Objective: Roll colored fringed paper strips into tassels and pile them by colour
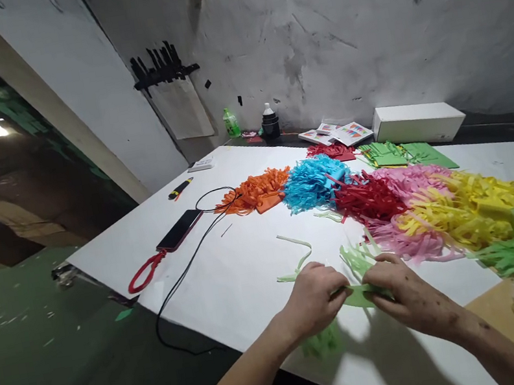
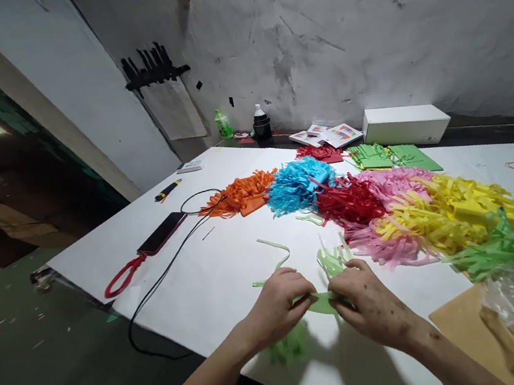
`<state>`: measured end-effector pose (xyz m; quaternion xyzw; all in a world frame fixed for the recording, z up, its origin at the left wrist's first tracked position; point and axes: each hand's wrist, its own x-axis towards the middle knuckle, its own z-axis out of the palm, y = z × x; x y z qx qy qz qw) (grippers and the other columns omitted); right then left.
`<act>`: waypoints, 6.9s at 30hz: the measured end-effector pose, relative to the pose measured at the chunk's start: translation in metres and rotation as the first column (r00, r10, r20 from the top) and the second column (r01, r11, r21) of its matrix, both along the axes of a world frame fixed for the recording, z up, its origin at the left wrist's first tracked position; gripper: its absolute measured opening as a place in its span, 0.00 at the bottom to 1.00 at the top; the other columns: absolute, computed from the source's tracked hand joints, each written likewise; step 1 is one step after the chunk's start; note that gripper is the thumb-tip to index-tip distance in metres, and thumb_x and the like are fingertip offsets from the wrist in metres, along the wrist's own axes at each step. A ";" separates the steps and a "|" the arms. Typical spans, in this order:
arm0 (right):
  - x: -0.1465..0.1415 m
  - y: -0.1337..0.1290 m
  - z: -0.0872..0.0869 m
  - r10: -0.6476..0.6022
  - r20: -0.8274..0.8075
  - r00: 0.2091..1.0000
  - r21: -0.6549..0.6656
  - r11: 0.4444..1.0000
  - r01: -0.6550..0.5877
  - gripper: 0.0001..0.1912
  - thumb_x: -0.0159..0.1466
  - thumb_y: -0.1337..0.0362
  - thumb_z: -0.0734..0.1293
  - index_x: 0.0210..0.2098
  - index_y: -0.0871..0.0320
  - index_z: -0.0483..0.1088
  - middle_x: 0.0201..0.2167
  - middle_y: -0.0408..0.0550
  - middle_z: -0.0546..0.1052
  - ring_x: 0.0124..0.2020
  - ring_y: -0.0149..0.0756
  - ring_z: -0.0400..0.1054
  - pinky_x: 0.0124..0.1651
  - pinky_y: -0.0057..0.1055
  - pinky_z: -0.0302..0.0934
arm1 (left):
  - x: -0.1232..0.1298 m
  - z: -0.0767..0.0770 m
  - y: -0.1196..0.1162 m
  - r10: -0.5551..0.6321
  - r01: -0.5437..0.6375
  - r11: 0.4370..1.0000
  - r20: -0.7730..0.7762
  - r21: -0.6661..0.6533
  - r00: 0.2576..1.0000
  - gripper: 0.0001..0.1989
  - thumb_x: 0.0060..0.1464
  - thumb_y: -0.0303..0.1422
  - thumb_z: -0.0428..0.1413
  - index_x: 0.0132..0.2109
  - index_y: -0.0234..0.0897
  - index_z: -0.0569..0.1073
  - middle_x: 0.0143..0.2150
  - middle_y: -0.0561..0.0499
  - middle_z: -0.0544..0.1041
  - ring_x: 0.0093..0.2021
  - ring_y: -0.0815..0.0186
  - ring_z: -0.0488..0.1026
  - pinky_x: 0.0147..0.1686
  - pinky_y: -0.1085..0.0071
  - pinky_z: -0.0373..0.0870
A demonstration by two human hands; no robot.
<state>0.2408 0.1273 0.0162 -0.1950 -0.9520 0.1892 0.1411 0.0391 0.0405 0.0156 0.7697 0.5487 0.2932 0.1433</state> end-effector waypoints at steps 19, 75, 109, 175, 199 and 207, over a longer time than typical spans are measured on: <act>0.006 0.008 -0.007 0.083 -0.116 0.990 -0.170 0.980 -0.102 0.23 0.63 0.61 0.69 0.56 0.53 0.64 0.52 0.52 0.73 0.57 0.49 0.64 0.69 0.57 0.35 | -0.012 -0.004 0.014 0.138 0.155 0.736 0.371 -0.659 0.918 0.06 0.48 0.33 0.56 0.28 0.34 0.71 0.22 0.60 0.61 0.24 0.72 0.58 0.24 0.75 0.52; 0.020 -0.004 -0.067 0.107 -0.095 0.990 0.357 0.932 -0.067 0.17 0.66 0.80 0.55 0.31 0.57 0.69 0.32 0.49 0.71 0.32 0.39 0.60 0.36 0.34 0.55 | -0.017 -0.061 -0.035 -0.014 0.142 0.958 -0.452 0.250 0.892 0.13 0.64 0.22 0.44 0.36 0.35 0.70 0.31 0.49 0.67 0.31 0.64 0.62 0.32 0.65 0.60; 0.002 -0.021 -0.063 0.135 -0.127 0.983 0.347 0.934 -0.084 0.14 0.67 0.76 0.55 0.39 0.60 0.71 0.30 0.48 0.71 0.37 0.40 0.62 0.55 0.47 0.54 | -0.014 -0.063 -0.038 -0.019 0.105 0.977 -0.414 0.185 0.910 0.10 0.60 0.23 0.48 0.31 0.36 0.67 0.30 0.50 0.69 0.31 0.64 0.63 0.31 0.65 0.59; 0.016 -0.013 -0.074 -0.048 -0.022 0.999 -0.043 0.998 0.047 0.11 0.63 0.79 0.60 0.35 0.56 0.64 0.33 0.44 0.69 0.36 0.38 0.63 0.42 0.37 0.53 | -0.014 -0.052 -0.026 0.041 -0.056 0.997 -0.244 -0.059 0.969 0.06 0.57 0.23 0.52 0.33 0.37 0.67 0.33 0.51 0.72 0.34 0.63 0.65 0.37 0.65 0.59; 0.021 -0.015 -0.068 0.032 -0.087 0.996 0.199 0.980 -0.014 0.18 0.61 0.83 0.54 0.36 0.58 0.69 0.31 0.48 0.69 0.32 0.38 0.61 0.40 0.35 0.53 | -0.019 -0.062 -0.035 0.030 -0.031 1.000 -0.186 -0.004 0.982 0.07 0.62 0.25 0.48 0.37 0.38 0.69 0.36 0.48 0.71 0.36 0.62 0.66 0.36 0.65 0.62; 0.020 -0.016 -0.069 0.109 -0.081 0.991 0.249 0.965 -0.086 0.17 0.65 0.82 0.53 0.30 0.59 0.66 0.29 0.47 0.67 0.30 0.36 0.57 0.39 0.36 0.51 | -0.018 -0.057 -0.035 -0.014 0.033 0.998 -0.331 0.052 0.944 0.09 0.57 0.20 0.47 0.33 0.37 0.68 0.33 0.48 0.71 0.33 0.62 0.63 0.34 0.65 0.59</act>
